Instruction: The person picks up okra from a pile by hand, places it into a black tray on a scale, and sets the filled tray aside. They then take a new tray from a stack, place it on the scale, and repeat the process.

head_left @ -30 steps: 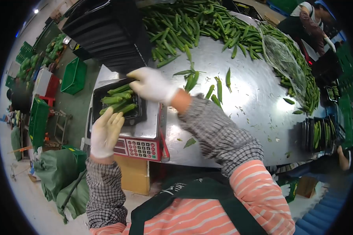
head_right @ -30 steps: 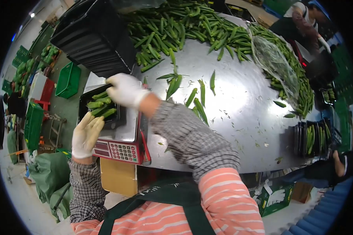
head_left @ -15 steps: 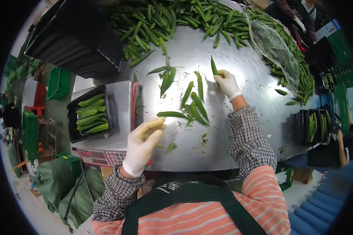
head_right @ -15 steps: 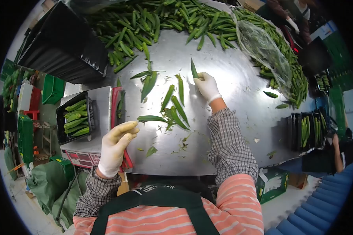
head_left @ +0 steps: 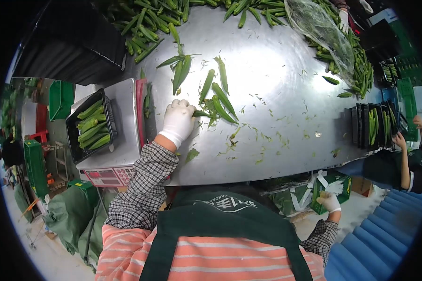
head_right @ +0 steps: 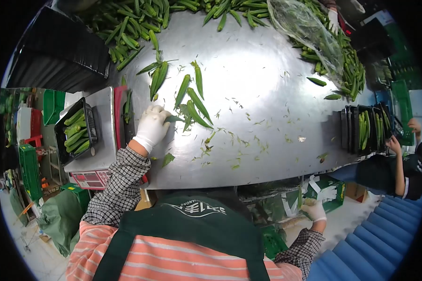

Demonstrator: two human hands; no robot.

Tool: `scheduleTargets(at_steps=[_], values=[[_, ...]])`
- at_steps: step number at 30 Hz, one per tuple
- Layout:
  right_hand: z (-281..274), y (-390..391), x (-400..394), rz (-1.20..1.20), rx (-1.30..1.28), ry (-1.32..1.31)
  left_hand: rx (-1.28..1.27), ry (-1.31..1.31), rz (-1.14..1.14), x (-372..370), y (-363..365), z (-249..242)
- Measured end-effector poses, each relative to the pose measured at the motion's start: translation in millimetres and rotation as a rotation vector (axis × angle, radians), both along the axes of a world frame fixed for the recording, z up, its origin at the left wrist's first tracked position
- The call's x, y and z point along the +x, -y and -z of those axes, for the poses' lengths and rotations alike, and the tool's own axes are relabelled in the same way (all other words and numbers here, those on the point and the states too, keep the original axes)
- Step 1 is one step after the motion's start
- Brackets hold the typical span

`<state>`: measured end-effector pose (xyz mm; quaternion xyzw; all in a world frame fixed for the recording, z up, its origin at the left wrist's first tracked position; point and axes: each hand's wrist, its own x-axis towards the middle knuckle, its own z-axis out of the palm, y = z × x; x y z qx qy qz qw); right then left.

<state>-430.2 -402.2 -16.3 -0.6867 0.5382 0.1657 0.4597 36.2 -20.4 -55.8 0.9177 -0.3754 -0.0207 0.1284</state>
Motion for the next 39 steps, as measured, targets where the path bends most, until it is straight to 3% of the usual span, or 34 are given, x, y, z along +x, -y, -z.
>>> scheduleTargets(at_steps=[2, 5, 6, 8, 9, 10, 12, 15, 18, 19, 22, 24, 27, 28, 29, 31, 32, 34, 35, 36, 37, 39], values=[[13.4, 8.5, 28.1, -0.176, -0.322, 0.078, -0.004, -0.068, -0.047, 6.0, -6.7, -2.2], [-35.2, -28.8, 159.8, -0.33, -0.325, 0.41, -0.105, -0.104, -0.122, 9.6, -15.9, -12.7], [-35.5, -44.2, 198.5, -0.348, -0.326, 0.531, -0.044, -0.119, -0.075, 10.0, -13.9, -15.7], [-12.8, -78.9, 274.7, -0.603, -0.435, 0.735, 0.079, -0.156, 0.009, 4.2, -3.6, -20.6], [4.5, -100.5, 309.0, -0.725, -0.552, 0.847, 0.149, -0.051, 0.05, 1.4, -2.1, -15.1], [16.2, -125.5, 341.4, -0.714, -0.452, 0.857, 0.217, -0.127, 0.016, 4.3, -4.0, 1.1], [32.6, -165.3, 390.2, -0.898, -0.655, 0.683, 0.191, -0.052, -0.017, 3.7, -10.2, 8.5], [50.5, -177.3, 413.4, -0.993, -0.711, 0.5, -0.263, -0.154, -0.25, 0.5, -17.6, -17.7], [42.3, -148.2, 391.8, -0.75, -0.256, 0.551, -0.58, -0.281, -0.513, 16.3, -0.8, -41.7], [43.0, -135.2, 387.0, -0.478, 0.189, 0.562, -0.655, -0.288, -0.515, 23.3, 9.6, -41.8], [24.0, -118.5, 399.1, -0.216, 0.343, 0.705, -0.419, -0.37, -0.473, 48.1, 53.3, -20.3], [37.1, -118.2, 427.9, -0.334, 0.126, 0.724, -0.096, -0.371, -0.419, 59.2, 78.4, -11.1], [49.3, -138.1, 474.8, -0.715, -0.448, 0.604, -0.019, -0.398, -0.433, 70.7, 85.1, 2.5], [47.2, -148.9, 482.9, -0.801, -0.494, 0.503, -0.011, -0.393, -0.44, 72.2, 82.4, 4.4], [42.3, -158.7, 491.0, -0.882, -0.542, 0.406, -0.223, -0.317, -0.475, 70.4, 73.7, 7.6], [53.0, -160.9, 500.9, -0.92, -0.614, 0.338, -0.615, -0.504, -0.592, 60.3, 61.8, -26.4], [56.4, -155.5, 501.1, -0.841, -0.425, 0.379, -0.803, -0.63, -0.623, 55.3, 54.5, -37.7], [57.5, -131.6, 496.6, -0.67, -0.064, 0.449, -0.868, -0.781, -0.508, 41.0, 42.8, -37.7], [47.7, -117.7, 485.4, -0.482, 0.52, 0.528, -0.785, -0.697, -0.379, 23.9, 47.9, -37.7], [44.3, -110.9, 472.6, -0.417, 0.685, 0.6, -0.497, -0.54, -0.259, 6.2, 52.8, -45.8], [40.1, -105.5, 460.1, -0.349, 0.846, 0.671, -0.371, -0.288, -0.05, -8.7, 58.2, -37.4], [30.7, -101.2, 443.4, -0.276, 1.051, 0.767, -0.153, -0.165, 0.236, -20.5, 69.4, -8.7]])
